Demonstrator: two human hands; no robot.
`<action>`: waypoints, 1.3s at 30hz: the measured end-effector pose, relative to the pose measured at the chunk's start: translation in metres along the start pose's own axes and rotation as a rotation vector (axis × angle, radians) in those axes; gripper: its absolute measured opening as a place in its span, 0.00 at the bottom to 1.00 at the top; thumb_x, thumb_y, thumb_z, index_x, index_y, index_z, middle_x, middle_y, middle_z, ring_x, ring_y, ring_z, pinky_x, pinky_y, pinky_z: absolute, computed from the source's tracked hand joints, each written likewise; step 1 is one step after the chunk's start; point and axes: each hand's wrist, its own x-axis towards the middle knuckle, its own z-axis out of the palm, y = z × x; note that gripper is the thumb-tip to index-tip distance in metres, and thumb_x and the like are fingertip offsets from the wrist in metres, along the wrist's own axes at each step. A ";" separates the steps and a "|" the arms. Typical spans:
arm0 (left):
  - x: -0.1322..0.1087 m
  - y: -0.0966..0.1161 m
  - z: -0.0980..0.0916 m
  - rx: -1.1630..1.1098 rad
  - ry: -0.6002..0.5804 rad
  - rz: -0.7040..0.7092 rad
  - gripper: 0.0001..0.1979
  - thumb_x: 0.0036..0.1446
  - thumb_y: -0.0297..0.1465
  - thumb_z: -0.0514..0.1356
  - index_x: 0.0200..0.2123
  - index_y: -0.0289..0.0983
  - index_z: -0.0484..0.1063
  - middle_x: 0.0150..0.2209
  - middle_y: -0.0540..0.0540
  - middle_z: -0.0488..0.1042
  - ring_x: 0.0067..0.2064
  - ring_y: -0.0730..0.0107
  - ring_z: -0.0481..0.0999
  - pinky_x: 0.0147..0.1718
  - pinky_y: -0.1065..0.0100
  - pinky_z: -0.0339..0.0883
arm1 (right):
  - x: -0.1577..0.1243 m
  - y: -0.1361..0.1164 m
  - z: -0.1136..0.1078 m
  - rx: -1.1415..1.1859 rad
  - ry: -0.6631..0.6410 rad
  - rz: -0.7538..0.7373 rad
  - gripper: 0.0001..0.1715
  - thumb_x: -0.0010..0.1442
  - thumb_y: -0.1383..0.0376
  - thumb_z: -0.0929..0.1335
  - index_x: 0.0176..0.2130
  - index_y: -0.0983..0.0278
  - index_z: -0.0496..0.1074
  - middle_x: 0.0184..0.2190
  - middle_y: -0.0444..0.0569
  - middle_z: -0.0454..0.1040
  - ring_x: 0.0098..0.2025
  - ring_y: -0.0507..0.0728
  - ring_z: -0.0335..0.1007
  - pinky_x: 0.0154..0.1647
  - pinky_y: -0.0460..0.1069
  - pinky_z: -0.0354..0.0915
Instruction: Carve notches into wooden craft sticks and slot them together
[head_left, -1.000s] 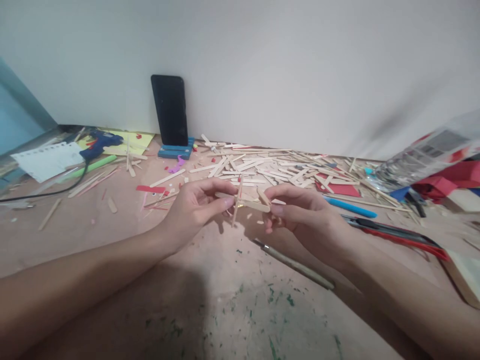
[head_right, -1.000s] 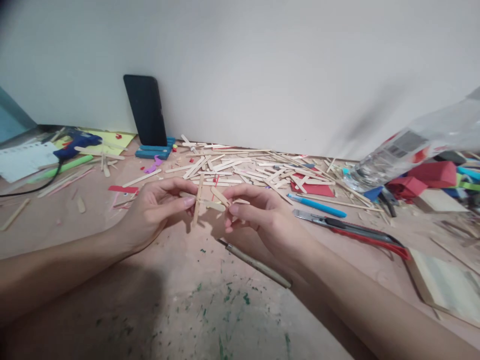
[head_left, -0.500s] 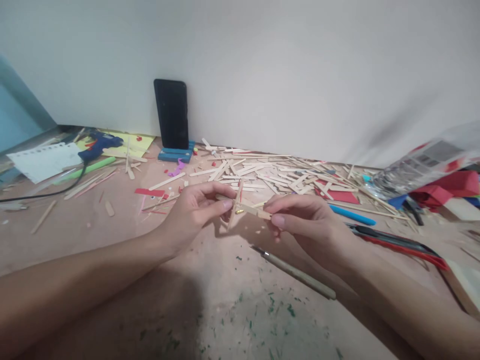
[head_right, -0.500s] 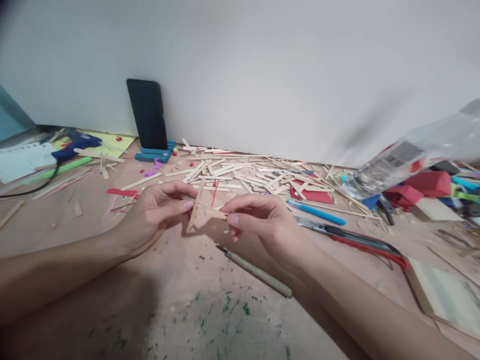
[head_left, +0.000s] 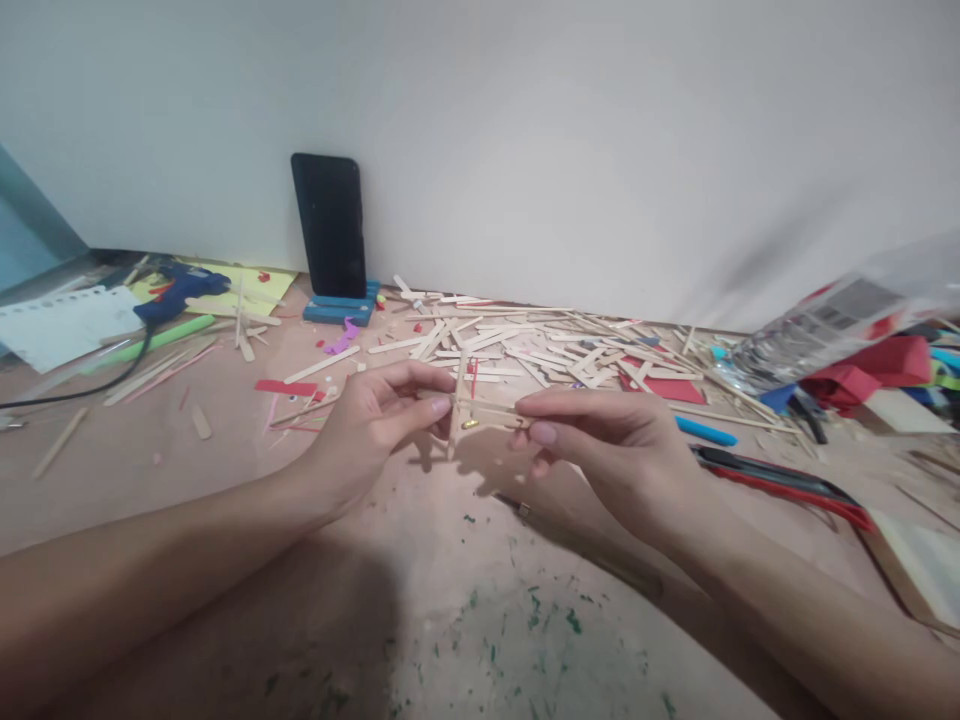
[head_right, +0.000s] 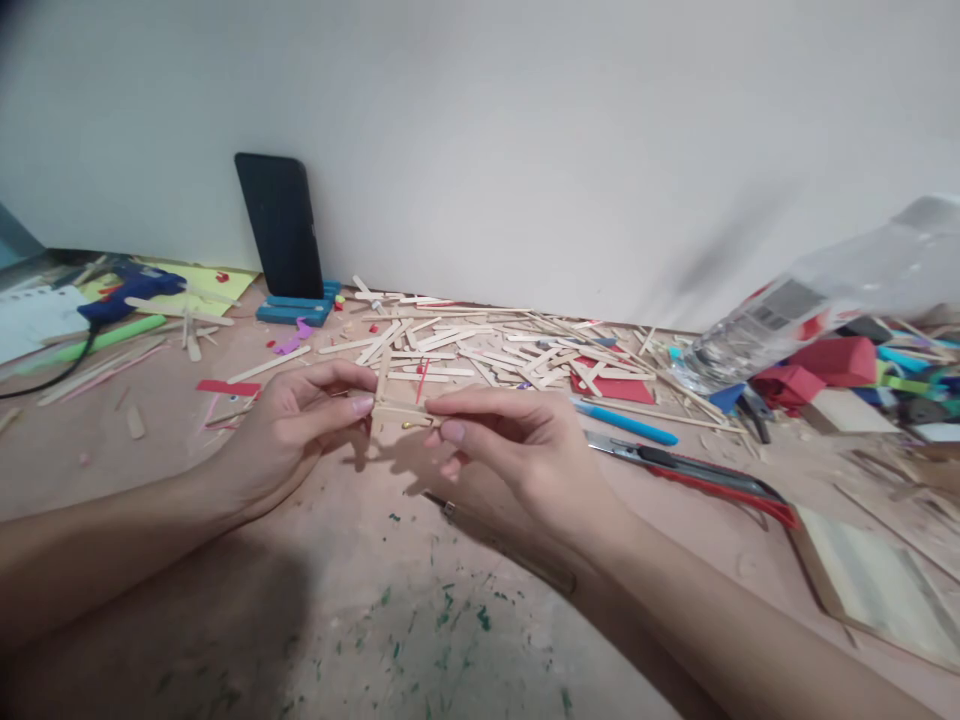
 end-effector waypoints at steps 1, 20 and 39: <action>0.000 0.000 0.000 0.003 0.002 0.005 0.08 0.57 0.30 0.73 0.40 0.37 0.81 0.31 0.48 0.81 0.31 0.72 0.79 0.31 0.74 0.76 | 0.001 0.003 -0.001 0.027 0.004 0.012 0.06 0.59 0.65 0.79 0.39 0.54 0.88 0.33 0.47 0.86 0.30 0.54 0.80 0.33 0.50 0.80; 0.000 0.004 0.004 0.098 0.104 0.076 0.07 0.54 0.29 0.75 0.34 0.36 0.81 0.33 0.49 0.82 0.33 0.72 0.83 0.36 0.74 0.81 | -0.001 0.001 0.007 -0.065 0.077 -0.024 0.06 0.63 0.61 0.77 0.42 0.54 0.87 0.32 0.47 0.85 0.31 0.55 0.79 0.30 0.49 0.77; 0.000 0.003 0.005 0.184 0.079 0.149 0.05 0.53 0.28 0.74 0.30 0.37 0.82 0.32 0.48 0.82 0.35 0.70 0.82 0.38 0.70 0.79 | -0.002 0.012 0.011 0.078 0.104 0.062 0.08 0.61 0.59 0.79 0.41 0.57 0.85 0.36 0.49 0.85 0.31 0.55 0.81 0.27 0.48 0.78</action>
